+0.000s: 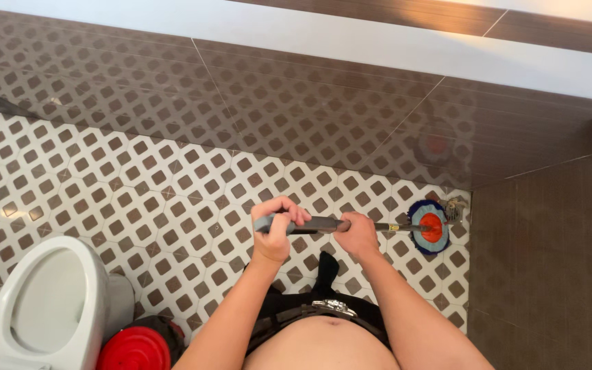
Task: The person mops a tiled bathroom floor by hand using a rotating mop head and a handle, moving the mop around a corner and near a toilet.
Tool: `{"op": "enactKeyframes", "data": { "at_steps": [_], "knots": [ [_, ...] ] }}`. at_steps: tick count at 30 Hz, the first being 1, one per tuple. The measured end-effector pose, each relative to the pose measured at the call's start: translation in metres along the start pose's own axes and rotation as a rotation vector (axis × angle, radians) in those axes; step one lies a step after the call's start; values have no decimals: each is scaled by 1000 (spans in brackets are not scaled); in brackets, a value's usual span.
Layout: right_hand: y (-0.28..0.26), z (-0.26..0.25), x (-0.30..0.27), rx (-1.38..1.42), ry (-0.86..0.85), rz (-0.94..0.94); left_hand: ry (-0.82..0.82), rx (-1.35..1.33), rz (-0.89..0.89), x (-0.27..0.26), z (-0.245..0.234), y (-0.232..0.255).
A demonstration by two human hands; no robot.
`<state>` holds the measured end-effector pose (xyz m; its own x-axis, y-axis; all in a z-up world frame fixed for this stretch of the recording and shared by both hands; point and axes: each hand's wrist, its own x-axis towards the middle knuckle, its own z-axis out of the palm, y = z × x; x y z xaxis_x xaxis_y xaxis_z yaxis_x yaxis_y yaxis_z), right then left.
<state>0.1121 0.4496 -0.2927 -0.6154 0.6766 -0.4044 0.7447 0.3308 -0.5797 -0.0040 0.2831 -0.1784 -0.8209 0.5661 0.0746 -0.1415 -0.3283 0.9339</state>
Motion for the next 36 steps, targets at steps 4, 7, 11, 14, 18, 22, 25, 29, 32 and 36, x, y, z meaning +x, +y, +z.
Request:
{"op": "enactKeyframes", "data": {
  "at_steps": [4,7,11,14,18,22,25,29,32,36],
  "knots": [
    [4,13,1,27,53,-85,12,51,-19,-4,-8,12],
    [-1,17,-3,-2,39,-73,29,80,-15,-9,-12,21],
    [-21,21,-10,-23,95,-228,81,50,-19,-13,-23,40],
    [-51,25,-17,-20,101,-310,109,77,25,-8,-35,61],
    [-101,26,-32,1,-9,-312,144,128,42,-7,-54,105],
    [-154,35,-48,57,-82,-471,208,179,73,-13,-76,159],
    [-189,44,-60,38,-155,-574,270,283,93,-26,-86,201],
    [-225,52,-78,146,-272,-773,365,386,129,-51,-89,241],
    [-245,61,-88,111,-314,-858,475,395,201,-68,-85,258],
    [-263,79,-101,147,-363,-993,612,564,211,-88,-79,278]
  ]
}}
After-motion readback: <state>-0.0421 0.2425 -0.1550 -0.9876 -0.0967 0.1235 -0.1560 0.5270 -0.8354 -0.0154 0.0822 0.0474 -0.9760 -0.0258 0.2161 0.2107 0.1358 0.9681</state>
